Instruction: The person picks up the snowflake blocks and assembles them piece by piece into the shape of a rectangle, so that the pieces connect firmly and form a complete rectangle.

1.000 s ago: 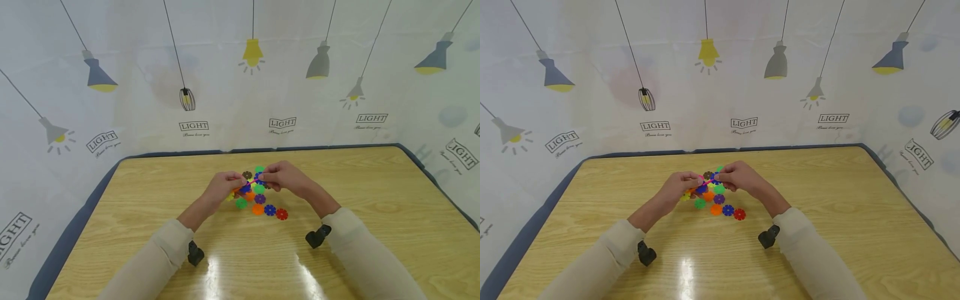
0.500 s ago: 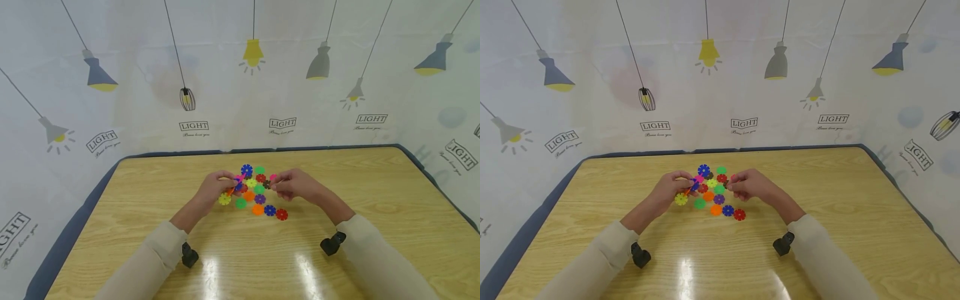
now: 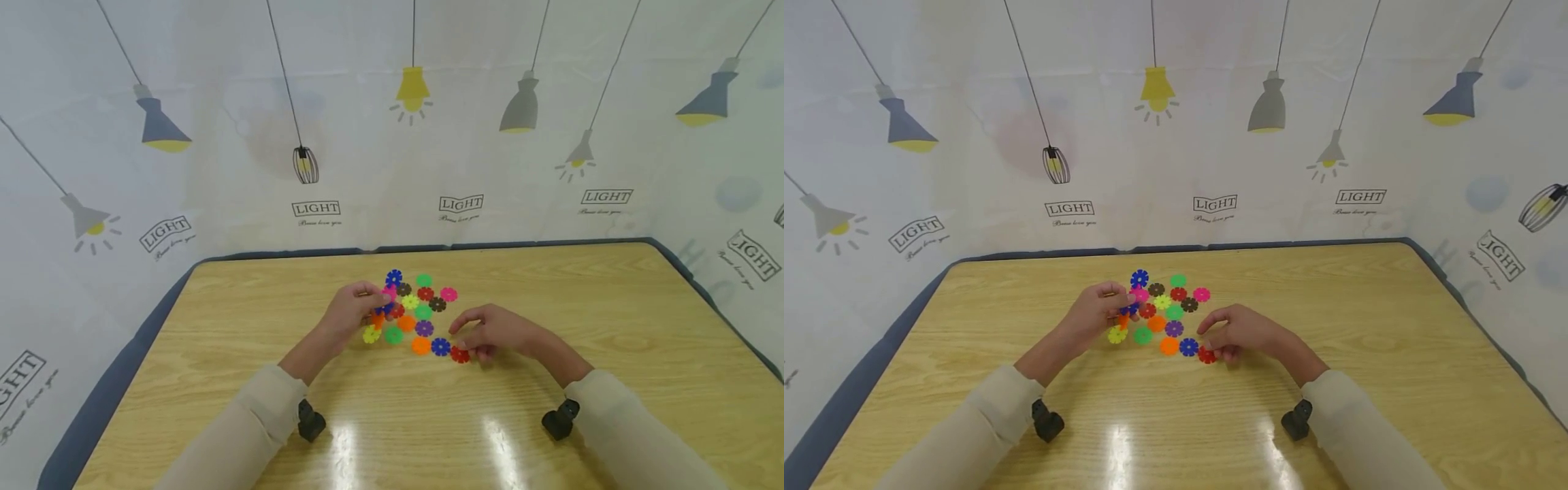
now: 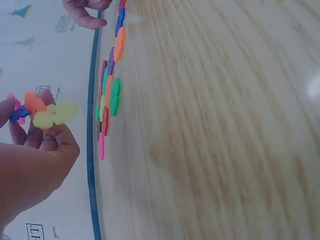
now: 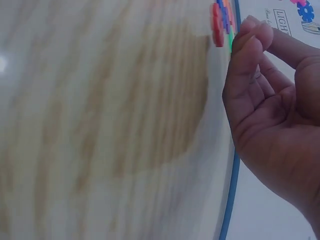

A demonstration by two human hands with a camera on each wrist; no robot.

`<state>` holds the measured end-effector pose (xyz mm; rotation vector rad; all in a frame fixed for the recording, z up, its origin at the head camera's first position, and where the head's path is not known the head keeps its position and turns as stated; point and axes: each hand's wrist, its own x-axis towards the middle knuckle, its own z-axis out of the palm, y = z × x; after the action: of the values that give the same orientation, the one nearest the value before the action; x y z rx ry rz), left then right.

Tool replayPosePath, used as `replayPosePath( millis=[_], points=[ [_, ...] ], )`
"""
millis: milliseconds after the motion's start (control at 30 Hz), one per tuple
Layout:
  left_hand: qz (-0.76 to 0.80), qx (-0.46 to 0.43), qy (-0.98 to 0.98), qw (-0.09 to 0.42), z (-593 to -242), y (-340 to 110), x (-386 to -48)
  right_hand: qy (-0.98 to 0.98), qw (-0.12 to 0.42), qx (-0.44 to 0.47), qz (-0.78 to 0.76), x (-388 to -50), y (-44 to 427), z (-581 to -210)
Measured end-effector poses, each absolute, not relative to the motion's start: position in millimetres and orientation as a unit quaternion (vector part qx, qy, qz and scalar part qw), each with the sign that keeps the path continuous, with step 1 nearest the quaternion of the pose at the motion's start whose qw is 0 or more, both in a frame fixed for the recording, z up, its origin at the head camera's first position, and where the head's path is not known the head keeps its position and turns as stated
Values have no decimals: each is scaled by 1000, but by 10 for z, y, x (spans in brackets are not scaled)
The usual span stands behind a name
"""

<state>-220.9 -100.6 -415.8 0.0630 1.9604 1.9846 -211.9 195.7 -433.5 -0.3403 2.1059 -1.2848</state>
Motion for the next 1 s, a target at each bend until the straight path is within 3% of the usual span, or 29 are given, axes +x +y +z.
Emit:
replayPosePath(
  millis=[767,1000],
  points=[
    [679,-23,717,155,-4117,-969,-2238,873,302,-152,-352,-2122,1860,-4333],
    [686,-23,711,156,-4101,-954,-2223,857,304,-149,-388,-2178,1913,-4272]
  ],
)
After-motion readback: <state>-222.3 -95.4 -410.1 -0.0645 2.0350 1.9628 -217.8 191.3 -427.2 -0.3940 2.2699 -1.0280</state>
